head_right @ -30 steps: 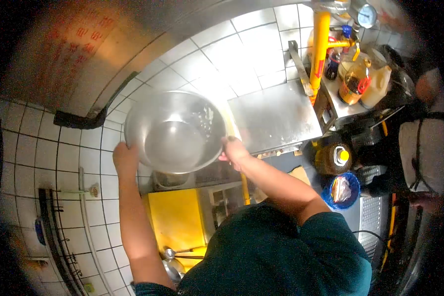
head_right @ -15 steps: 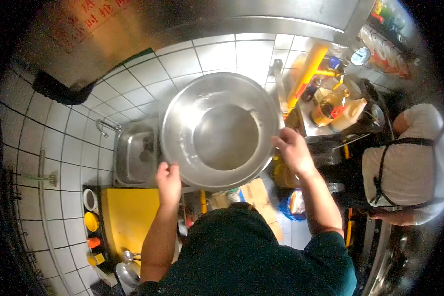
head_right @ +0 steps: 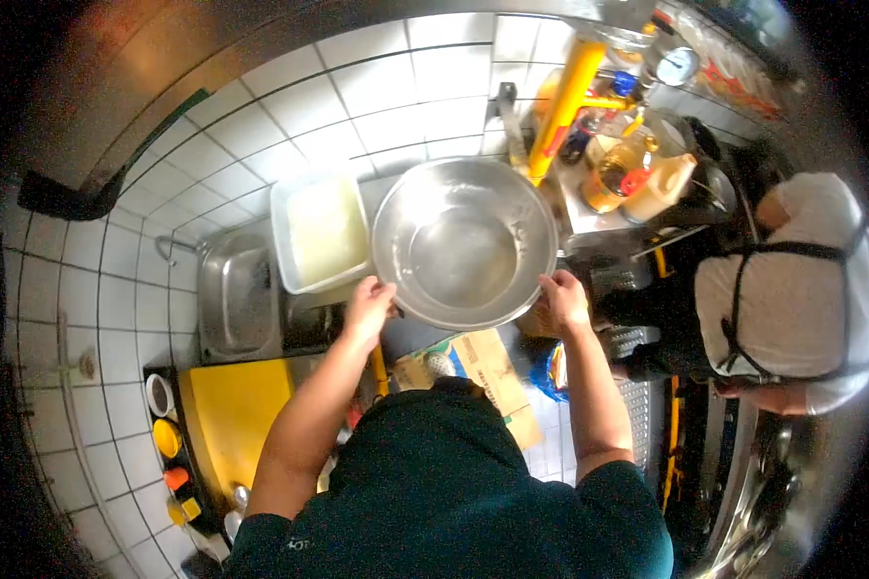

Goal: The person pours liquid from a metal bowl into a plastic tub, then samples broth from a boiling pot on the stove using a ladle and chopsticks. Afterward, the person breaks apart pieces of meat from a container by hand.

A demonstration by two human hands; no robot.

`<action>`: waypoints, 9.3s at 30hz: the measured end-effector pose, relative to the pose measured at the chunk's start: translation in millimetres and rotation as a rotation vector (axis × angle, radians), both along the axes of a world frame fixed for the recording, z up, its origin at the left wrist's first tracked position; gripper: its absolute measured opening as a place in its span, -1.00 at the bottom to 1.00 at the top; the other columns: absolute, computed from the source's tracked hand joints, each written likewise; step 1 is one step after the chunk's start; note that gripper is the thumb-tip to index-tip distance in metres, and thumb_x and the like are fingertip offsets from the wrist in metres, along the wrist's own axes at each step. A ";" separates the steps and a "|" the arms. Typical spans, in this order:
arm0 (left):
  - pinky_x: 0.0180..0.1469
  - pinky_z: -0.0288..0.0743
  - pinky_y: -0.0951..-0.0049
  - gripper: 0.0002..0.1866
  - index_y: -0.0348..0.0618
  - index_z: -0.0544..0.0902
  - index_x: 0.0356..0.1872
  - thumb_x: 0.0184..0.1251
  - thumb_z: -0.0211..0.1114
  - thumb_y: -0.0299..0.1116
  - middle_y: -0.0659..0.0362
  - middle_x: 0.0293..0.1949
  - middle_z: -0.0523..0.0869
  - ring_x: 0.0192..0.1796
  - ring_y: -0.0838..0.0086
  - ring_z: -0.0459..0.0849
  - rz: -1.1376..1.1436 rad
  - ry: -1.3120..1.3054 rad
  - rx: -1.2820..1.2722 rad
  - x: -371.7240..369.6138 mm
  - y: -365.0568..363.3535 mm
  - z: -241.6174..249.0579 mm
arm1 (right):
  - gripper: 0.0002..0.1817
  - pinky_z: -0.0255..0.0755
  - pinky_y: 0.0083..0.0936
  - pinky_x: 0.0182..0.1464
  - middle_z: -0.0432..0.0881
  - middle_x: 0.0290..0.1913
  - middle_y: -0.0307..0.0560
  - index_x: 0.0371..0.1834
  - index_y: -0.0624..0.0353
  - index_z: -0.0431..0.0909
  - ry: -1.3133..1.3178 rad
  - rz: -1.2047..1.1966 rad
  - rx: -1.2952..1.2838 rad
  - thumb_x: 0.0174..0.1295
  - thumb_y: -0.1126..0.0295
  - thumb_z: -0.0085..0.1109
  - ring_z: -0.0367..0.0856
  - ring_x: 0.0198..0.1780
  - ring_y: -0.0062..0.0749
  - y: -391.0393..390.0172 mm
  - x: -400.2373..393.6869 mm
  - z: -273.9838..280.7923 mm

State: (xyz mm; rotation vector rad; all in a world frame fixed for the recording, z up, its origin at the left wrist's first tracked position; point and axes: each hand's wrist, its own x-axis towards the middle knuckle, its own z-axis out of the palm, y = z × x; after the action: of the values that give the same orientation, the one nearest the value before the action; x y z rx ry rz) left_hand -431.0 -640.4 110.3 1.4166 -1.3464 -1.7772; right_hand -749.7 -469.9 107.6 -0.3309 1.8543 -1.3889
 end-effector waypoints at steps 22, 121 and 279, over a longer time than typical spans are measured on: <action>0.01 0.74 0.20 -0.66 -0.37 0.45 0.15 0.36 0.05 -0.59 -0.02 0.05 0.59 -0.02 0.19 0.66 0.778 0.400 0.309 89.6 -88.9 -21.5 | -0.74 0.64 -0.30 -0.08 0.60 -0.25 -0.16 -0.18 0.14 0.51 -0.295 -0.154 -0.115 0.35 0.16 0.22 0.63 -0.21 -0.34 -54.5 45.8 -11.3; 0.02 0.52 -0.01 -0.48 -0.24 0.43 0.15 0.10 0.23 -0.40 -0.21 -0.06 0.66 -0.02 -0.11 0.64 1.562 -0.987 0.049 356.6 268.2 -103.7 | -0.35 0.47 -0.24 0.19 0.58 0.21 0.16 0.28 0.27 0.44 0.771 2.606 0.200 0.30 0.00 0.21 0.62 0.14 -0.07 -180.6 453.8 1.5; -0.31 0.61 0.28 -0.81 -0.29 0.59 -0.11 0.25 0.24 -0.57 0.07 -0.27 0.68 -0.34 0.28 0.65 2.190 0.386 0.074 500.9 927.5 -350.9 | -0.60 0.51 -0.10 -0.16 0.64 -0.23 0.11 -0.04 0.19 0.52 1.652 1.048 -0.282 0.26 0.10 0.20 0.63 -0.26 0.04 270.8 278.3 29.2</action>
State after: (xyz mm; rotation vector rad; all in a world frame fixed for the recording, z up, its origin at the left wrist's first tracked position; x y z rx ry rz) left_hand 69.9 287.1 -240.6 1.2508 0.6524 -0.3620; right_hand -471.3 -199.1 136.8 -2.7028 1.8098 -0.4080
